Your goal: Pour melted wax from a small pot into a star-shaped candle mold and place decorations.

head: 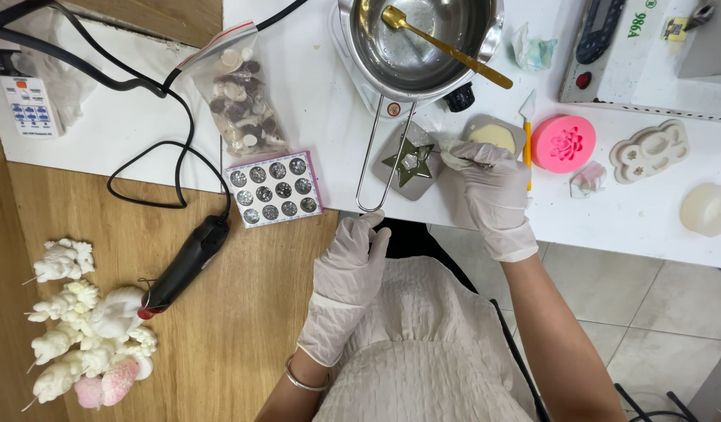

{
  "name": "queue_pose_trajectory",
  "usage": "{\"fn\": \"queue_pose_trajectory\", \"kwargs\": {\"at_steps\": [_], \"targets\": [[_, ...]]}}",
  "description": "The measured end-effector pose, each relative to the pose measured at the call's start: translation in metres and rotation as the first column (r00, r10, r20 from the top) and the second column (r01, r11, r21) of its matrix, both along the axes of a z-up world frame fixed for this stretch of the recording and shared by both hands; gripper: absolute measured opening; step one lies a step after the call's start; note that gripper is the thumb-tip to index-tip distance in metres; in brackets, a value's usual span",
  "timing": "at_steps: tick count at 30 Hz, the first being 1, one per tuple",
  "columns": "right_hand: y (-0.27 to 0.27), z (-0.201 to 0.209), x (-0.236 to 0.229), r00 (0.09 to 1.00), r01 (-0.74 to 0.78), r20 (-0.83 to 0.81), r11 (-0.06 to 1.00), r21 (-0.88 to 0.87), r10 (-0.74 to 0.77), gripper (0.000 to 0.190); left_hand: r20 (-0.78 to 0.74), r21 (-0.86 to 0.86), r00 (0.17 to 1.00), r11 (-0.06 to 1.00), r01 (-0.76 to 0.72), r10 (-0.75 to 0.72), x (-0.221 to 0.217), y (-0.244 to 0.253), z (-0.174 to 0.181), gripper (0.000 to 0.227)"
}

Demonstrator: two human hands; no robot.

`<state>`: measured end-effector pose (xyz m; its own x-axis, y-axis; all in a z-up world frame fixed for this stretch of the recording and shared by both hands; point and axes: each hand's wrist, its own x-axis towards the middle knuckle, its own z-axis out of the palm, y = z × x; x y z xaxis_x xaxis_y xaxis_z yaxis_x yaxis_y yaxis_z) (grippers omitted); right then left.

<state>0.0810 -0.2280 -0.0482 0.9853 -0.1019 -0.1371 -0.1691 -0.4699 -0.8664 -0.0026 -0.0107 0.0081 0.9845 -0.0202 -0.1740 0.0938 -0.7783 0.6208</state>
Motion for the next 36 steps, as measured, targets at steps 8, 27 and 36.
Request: {"fn": "queue_pose_trajectory", "kwargs": {"at_steps": [8, 27, 36], "targets": [[0.000, 0.012, 0.007, 0.996, -0.085, 0.022, 0.990, -0.112, 0.088, 0.010, -0.060, -0.080, 0.998, 0.996, -0.038, 0.034, -0.001, -0.005, -0.011, 0.024], [0.061, -0.003, -0.056, 0.902, 0.313, 0.383, 0.915, -0.256, -0.201, 0.016, 0.138, 0.570, 0.869, 0.755, 0.323, -0.475, 0.045, -0.005, -0.075, 0.035], [0.060, -0.008, -0.054, 0.929, 0.267, 0.327, 0.924, -0.273, -0.171, 0.014, 0.092, 0.119, 0.992, 0.990, 0.079, -0.090, 0.035, -0.011, -0.077, 0.021]]}}
